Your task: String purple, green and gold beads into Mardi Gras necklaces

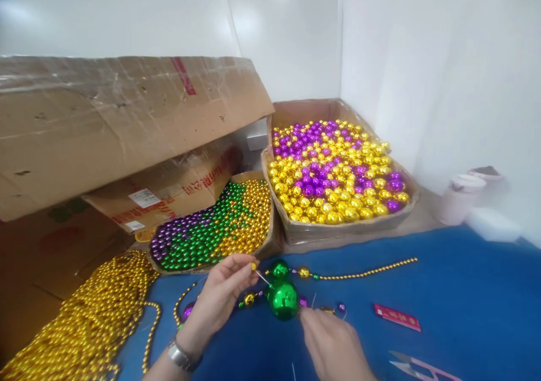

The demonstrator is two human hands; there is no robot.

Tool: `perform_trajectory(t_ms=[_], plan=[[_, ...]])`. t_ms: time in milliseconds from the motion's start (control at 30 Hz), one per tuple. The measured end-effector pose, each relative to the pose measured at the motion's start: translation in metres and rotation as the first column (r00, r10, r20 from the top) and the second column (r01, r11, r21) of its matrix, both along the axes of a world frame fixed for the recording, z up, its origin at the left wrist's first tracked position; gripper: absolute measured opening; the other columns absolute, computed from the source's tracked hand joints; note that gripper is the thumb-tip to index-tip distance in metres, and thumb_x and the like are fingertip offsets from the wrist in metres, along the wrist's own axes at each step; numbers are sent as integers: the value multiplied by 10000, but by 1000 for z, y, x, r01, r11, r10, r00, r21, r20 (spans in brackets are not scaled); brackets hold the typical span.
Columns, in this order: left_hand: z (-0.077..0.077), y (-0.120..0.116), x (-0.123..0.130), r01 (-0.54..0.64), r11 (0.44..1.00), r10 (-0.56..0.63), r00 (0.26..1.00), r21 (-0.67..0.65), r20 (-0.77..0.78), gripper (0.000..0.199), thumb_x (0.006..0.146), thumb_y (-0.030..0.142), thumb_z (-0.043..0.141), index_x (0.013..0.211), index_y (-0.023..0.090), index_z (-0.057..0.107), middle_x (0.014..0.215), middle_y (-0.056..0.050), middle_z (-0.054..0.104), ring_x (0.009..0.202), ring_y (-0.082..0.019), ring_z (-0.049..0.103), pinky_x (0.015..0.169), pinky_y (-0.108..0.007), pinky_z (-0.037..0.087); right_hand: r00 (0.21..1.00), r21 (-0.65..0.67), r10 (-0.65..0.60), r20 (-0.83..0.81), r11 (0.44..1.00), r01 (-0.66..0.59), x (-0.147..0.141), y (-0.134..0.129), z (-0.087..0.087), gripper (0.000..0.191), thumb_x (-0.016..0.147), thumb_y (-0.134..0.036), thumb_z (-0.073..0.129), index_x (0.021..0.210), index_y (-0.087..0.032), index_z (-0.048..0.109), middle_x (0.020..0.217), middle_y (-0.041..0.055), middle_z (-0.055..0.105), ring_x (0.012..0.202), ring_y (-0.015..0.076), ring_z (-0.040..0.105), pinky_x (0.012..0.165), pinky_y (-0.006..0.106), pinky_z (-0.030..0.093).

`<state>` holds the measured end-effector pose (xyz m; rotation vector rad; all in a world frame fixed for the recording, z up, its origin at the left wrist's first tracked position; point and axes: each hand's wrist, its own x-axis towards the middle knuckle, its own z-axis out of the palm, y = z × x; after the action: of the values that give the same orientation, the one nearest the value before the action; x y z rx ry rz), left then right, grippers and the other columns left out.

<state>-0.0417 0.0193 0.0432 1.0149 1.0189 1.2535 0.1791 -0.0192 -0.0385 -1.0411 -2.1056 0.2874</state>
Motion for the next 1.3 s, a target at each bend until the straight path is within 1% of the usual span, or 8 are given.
perform_trajectory(t_ms=[333,467,600,700,900,1000,1133,1300], plan=[[-38,-25,14,70,997,-57,918,18,-393,192,768,345,646,784,157,685,802,-61,677,657,-149,553,583,-232,446,997,-232,-79,13,969,79,-13,-21,-48,157,920,-191,348,924,-206,504,727,29,677,590,153,671,546,202,497],[-15,-27,18,75,977,41,852,200,-522,141,794,307,616,817,187,686,823,-51,683,717,-175,592,649,-250,468,995,-234,-103,-4,967,99,3,-16,-29,236,924,-201,370,1109,-214,515,1032,78,655,896,180,664,767,265,511],[16,-26,32,127,940,68,839,315,-541,114,806,266,603,845,205,690,878,-49,684,756,-183,619,659,-245,483,989,-245,-71,-133,969,36,1,-4,4,298,932,-207,388,1211,-218,491,1105,72,628,1041,173,594,884,276,462],[30,-18,42,165,925,39,855,342,-517,117,815,268,591,853,207,685,850,-45,682,724,-176,621,632,-241,488,972,-271,-5,-237,961,-61,-8,2,17,242,939,-215,389,1125,-229,543,1021,43,649,953,154,611,821,244,465],[45,12,58,229,919,-84,908,320,-411,175,838,306,557,891,184,671,827,-65,679,714,-178,620,617,-250,496,927,-342,-12,-375,931,-127,-4,15,14,294,966,-313,326,868,-194,576,688,-7,597,611,117,573,591,211,421],[32,17,67,321,888,-176,899,331,-400,248,850,286,532,1070,208,615,996,-80,666,903,-215,617,782,-306,499,860,-408,-101,-500,904,-131,5,18,19,333,965,-390,312,916,-176,563,624,-20,541,562,115,543,555,215,409],[-8,14,79,574,772,-333,732,274,-595,556,709,224,694,1232,250,505,1216,-73,586,1096,-254,541,957,-374,417,751,-446,-180,-635,880,-166,25,10,39,314,954,-430,335,976,-176,519,600,-38,495,551,113,499,550,225,401],[-45,18,103,731,612,-224,525,301,-822,820,596,478,755,1301,214,427,1315,-117,489,1189,-283,446,1020,-402,339,615,-412,-235,-752,897,-161,61,3,68,236,945,-389,417,1040,-203,526,602,-47,481,562,107,475,567,238,389]])
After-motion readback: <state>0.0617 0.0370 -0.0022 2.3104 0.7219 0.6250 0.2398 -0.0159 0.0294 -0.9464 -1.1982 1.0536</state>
